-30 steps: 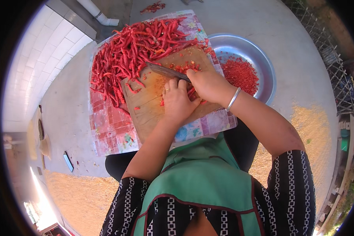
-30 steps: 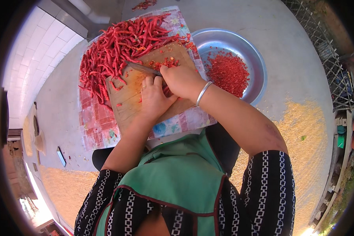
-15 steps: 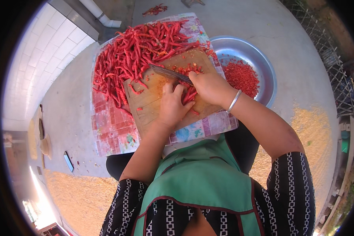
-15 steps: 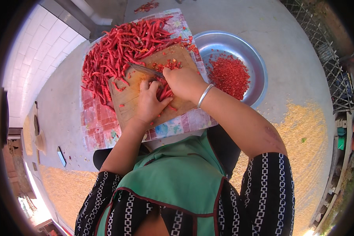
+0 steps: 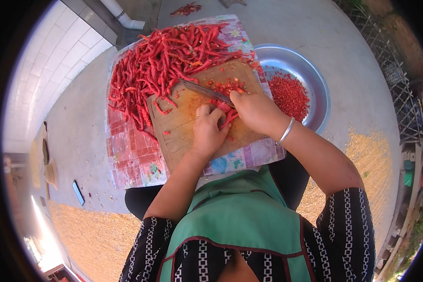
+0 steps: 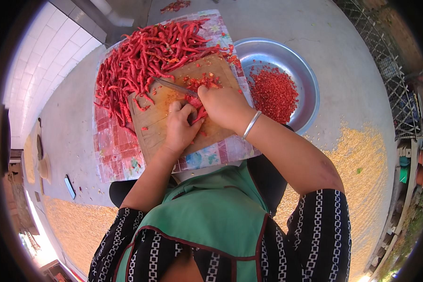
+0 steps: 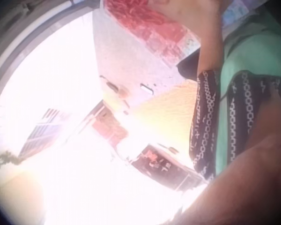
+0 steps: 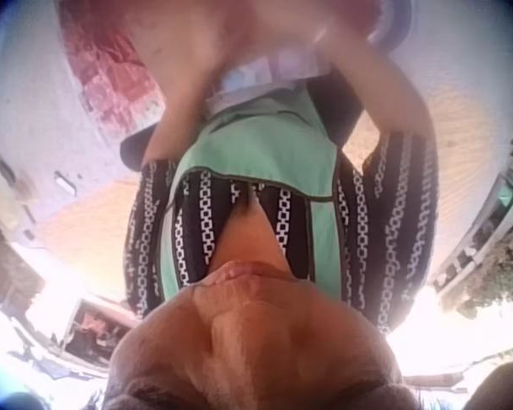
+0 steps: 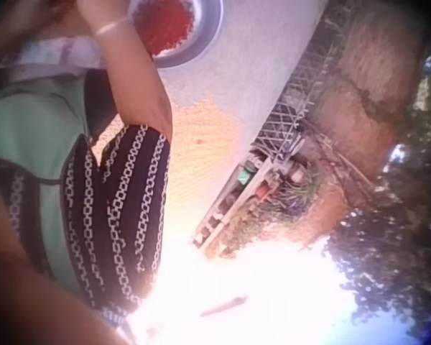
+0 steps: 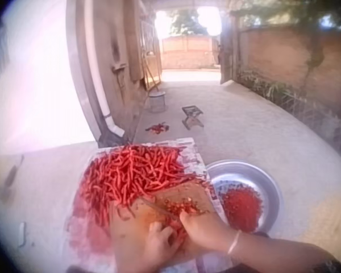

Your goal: The person chops red peppers on a wooden board using a knife and gathers them by hand into a metal bowl.

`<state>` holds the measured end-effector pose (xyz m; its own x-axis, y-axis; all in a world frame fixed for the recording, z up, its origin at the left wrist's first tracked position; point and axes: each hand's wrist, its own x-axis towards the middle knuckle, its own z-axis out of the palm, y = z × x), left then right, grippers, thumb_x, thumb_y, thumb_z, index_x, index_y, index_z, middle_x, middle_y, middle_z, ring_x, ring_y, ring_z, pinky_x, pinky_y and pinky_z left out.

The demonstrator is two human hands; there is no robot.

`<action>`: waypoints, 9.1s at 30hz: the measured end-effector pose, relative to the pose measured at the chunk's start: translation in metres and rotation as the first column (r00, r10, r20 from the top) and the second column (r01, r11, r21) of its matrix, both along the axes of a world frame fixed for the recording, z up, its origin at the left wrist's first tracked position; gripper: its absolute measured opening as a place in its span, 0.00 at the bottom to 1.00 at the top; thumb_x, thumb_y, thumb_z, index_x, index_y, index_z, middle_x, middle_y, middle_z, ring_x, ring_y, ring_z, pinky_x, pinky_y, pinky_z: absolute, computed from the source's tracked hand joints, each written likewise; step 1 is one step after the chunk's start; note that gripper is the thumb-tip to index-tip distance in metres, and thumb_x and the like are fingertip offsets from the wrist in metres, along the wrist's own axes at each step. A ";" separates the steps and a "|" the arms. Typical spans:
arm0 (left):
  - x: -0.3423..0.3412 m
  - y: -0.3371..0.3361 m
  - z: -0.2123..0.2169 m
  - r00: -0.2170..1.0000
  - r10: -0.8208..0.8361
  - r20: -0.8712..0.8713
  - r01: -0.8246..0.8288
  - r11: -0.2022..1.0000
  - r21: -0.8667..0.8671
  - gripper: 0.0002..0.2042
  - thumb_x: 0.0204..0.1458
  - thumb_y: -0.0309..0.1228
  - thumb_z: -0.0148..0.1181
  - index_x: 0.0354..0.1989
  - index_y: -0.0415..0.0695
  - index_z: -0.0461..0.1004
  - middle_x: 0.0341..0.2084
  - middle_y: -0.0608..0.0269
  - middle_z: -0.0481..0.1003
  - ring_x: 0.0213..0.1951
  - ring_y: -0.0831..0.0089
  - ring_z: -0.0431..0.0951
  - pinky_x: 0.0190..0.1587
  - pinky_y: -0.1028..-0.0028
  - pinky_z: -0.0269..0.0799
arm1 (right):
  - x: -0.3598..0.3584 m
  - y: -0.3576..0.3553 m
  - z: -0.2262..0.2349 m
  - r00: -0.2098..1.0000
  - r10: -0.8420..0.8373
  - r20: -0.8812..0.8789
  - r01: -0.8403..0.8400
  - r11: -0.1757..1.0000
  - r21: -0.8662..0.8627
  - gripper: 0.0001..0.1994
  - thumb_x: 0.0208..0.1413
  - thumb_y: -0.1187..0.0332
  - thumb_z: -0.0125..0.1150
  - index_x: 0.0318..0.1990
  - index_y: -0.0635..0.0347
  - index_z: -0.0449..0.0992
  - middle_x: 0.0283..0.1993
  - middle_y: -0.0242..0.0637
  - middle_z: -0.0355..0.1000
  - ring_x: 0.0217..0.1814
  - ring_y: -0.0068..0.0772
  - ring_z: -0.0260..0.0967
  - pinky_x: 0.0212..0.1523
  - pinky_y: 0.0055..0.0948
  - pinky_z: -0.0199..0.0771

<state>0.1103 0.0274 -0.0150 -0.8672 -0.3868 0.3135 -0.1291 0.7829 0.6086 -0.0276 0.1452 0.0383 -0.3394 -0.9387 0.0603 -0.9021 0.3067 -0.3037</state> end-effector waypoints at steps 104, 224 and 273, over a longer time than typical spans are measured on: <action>0.002 -0.019 -0.006 0.987 -0.098 -0.125 0.098 0.995 -0.003 0.09 0.38 0.27 0.68 0.29 0.43 0.76 0.31 0.58 0.71 0.36 0.56 0.73 0.38 0.62 0.72 | 0.020 0.010 0.018 0.995 -0.024 -0.093 0.023 1.000 -0.015 0.08 0.51 0.74 0.52 0.38 0.65 0.64 0.27 0.49 0.73 0.28 0.52 0.75 0.29 0.46 0.75; -0.004 -0.016 -0.011 0.986 -0.036 -0.166 0.046 0.997 0.055 0.08 0.40 0.27 0.67 0.30 0.42 0.78 0.31 0.56 0.74 0.37 0.55 0.75 0.40 0.63 0.73 | 0.027 0.019 0.016 0.988 -0.114 -0.101 0.117 0.993 0.028 0.07 0.50 0.76 0.52 0.36 0.64 0.64 0.31 0.51 0.72 0.34 0.51 0.74 0.30 0.43 0.75; 0.003 -0.009 -0.011 0.990 -0.025 -0.137 0.018 0.998 -0.058 0.07 0.42 0.28 0.65 0.31 0.44 0.77 0.34 0.56 0.75 0.37 0.55 0.76 0.40 0.62 0.74 | 0.037 0.014 0.015 0.986 -0.009 -0.169 0.020 0.998 0.062 0.06 0.52 0.75 0.50 0.36 0.65 0.63 0.28 0.52 0.73 0.30 0.56 0.73 0.29 0.47 0.73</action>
